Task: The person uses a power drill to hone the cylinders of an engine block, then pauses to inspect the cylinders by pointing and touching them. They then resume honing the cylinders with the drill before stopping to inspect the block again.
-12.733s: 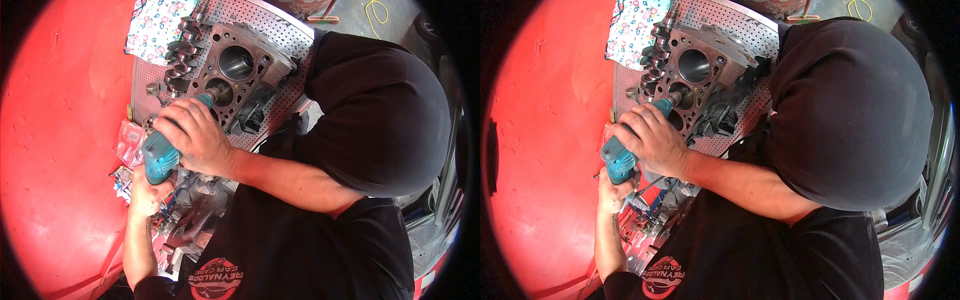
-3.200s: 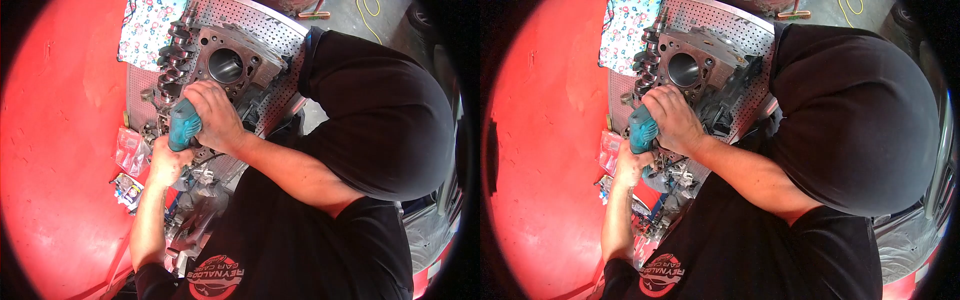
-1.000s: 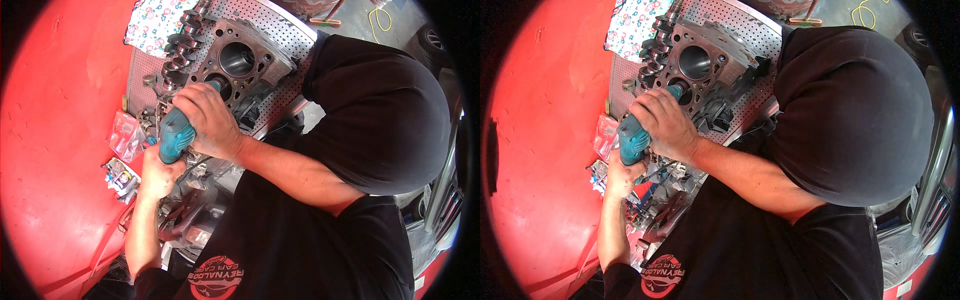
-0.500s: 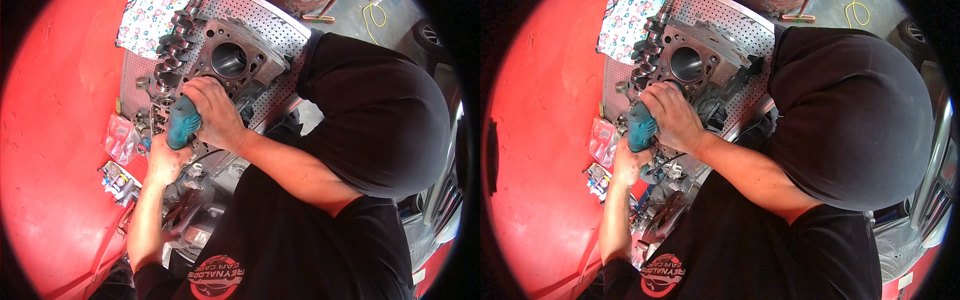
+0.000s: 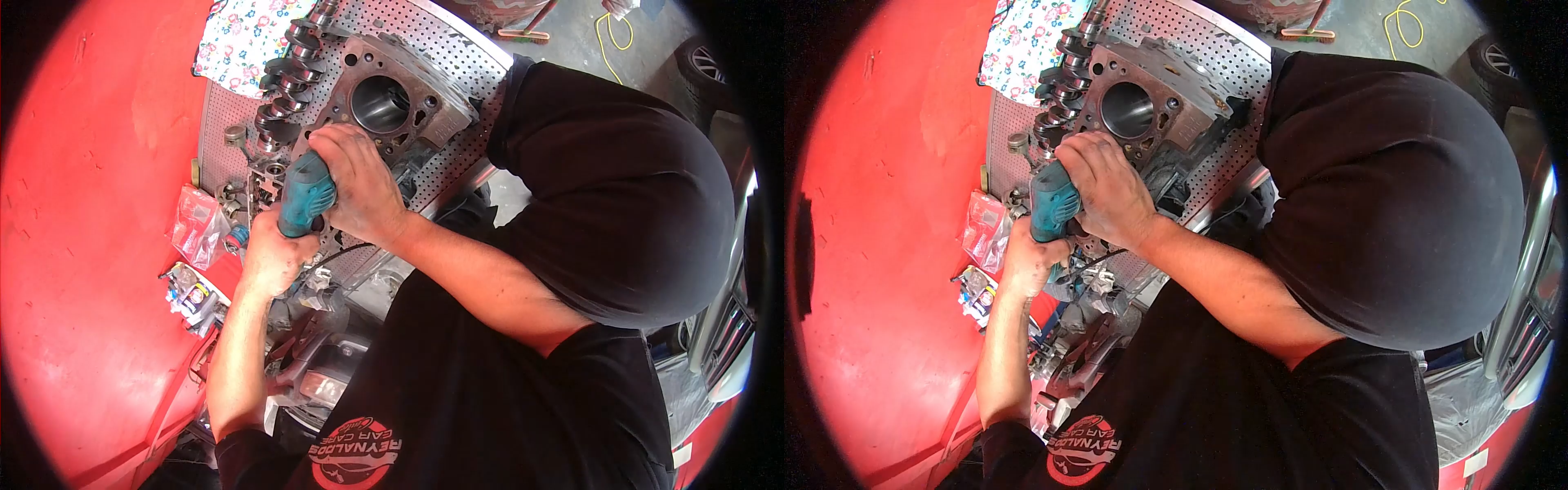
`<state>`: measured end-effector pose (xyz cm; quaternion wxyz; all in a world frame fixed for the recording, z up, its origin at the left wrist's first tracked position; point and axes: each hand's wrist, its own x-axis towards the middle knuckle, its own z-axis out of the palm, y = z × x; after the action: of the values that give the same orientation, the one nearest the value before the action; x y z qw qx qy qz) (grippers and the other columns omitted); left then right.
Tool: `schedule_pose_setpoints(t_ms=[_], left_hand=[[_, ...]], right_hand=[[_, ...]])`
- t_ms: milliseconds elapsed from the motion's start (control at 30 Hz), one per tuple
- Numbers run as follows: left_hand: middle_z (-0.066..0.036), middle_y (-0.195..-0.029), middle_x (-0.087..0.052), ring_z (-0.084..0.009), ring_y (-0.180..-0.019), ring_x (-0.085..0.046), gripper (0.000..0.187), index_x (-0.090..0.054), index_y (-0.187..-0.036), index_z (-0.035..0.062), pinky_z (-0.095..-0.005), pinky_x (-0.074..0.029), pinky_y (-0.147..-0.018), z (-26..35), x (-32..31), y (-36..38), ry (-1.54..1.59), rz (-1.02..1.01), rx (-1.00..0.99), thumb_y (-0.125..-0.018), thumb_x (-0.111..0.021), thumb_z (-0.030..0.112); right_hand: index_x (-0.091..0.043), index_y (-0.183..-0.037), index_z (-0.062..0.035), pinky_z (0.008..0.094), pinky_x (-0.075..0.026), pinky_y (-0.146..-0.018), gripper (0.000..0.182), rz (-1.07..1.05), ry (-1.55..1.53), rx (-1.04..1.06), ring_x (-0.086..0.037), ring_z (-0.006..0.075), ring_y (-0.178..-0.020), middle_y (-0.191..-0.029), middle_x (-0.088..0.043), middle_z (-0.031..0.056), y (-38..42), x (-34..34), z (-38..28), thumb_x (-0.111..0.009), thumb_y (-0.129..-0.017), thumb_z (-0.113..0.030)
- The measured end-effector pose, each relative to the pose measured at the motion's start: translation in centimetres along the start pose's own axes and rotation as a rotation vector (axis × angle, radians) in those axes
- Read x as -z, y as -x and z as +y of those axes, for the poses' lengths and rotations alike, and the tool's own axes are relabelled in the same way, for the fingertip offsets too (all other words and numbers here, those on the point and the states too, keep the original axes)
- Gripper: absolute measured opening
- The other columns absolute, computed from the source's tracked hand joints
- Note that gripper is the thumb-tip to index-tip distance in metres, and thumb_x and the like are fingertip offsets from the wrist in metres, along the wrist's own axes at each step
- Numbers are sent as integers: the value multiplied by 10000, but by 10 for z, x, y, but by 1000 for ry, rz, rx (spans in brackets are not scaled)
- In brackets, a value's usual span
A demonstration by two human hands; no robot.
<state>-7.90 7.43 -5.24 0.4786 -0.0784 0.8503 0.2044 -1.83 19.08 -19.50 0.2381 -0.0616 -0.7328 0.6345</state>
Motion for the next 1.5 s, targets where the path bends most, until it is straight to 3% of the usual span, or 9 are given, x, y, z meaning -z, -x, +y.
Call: schedule_pose_setpoints(t_ms=[433,633,667,800,1300,1500], left_hand=[[1,-733,-616,-90,-671,-542,162,-680,-902,-1,-276,-462,-627,-5,1,4,27,8,-21,-745,-647,22],[41,-733,-598,-70,-660,-516,135,-681,-883,15,-269,-431,-594,-8,13,49,116,76,-38,-761,-636,-21],[46,-736,-599,-67,-664,-513,132,-681,-876,17,-267,-431,-600,-10,18,57,96,64,-34,-758,-649,-32],[41,-751,-608,-76,-687,-525,135,-676,-879,12,-273,-451,-632,-13,31,91,84,113,-63,-754,-688,-36],[-15,-848,-684,-115,-757,-611,263,-680,-974,-23,-275,-514,-691,-6,43,146,173,306,-75,-720,-621,-62],[-4,-828,-670,-107,-727,-591,237,-683,-952,-13,-273,-501,-689,4,50,135,133,172,-46,-724,-631,-48]], right_hand=[[-445,-1347,-4,568,-375,-1128,849,38,3,24,-512,427,-1245,-1274,-521,204,1,-4,-5,-804,-578,-11],[-477,-1327,-12,570,-376,-1116,740,14,-26,93,-514,407,-1223,-1258,-526,191,-2,-9,-43,-785,-659,-96],[-506,-1304,-20,560,-384,-1103,646,18,4,108,-518,390,-1216,-1241,-532,176,-3,-12,-49,-743,-711,-116],[-545,-1262,-42,532,-402,-1061,551,45,27,159,-535,356,-1157,-1199,-546,145,-5,-15,-80,-708,-739,-101],[-512,-1256,-48,543,-474,-975,507,147,-16,279,-580,354,-1068,-1131,-556,161,-18,-25,-127,-666,-793,-185],[-514,-1273,-46,554,-450,-1012,515,94,-41,237,-570,360,-1091,-1154,-552,156,-21,-19,-117,-670,-795,-158]])
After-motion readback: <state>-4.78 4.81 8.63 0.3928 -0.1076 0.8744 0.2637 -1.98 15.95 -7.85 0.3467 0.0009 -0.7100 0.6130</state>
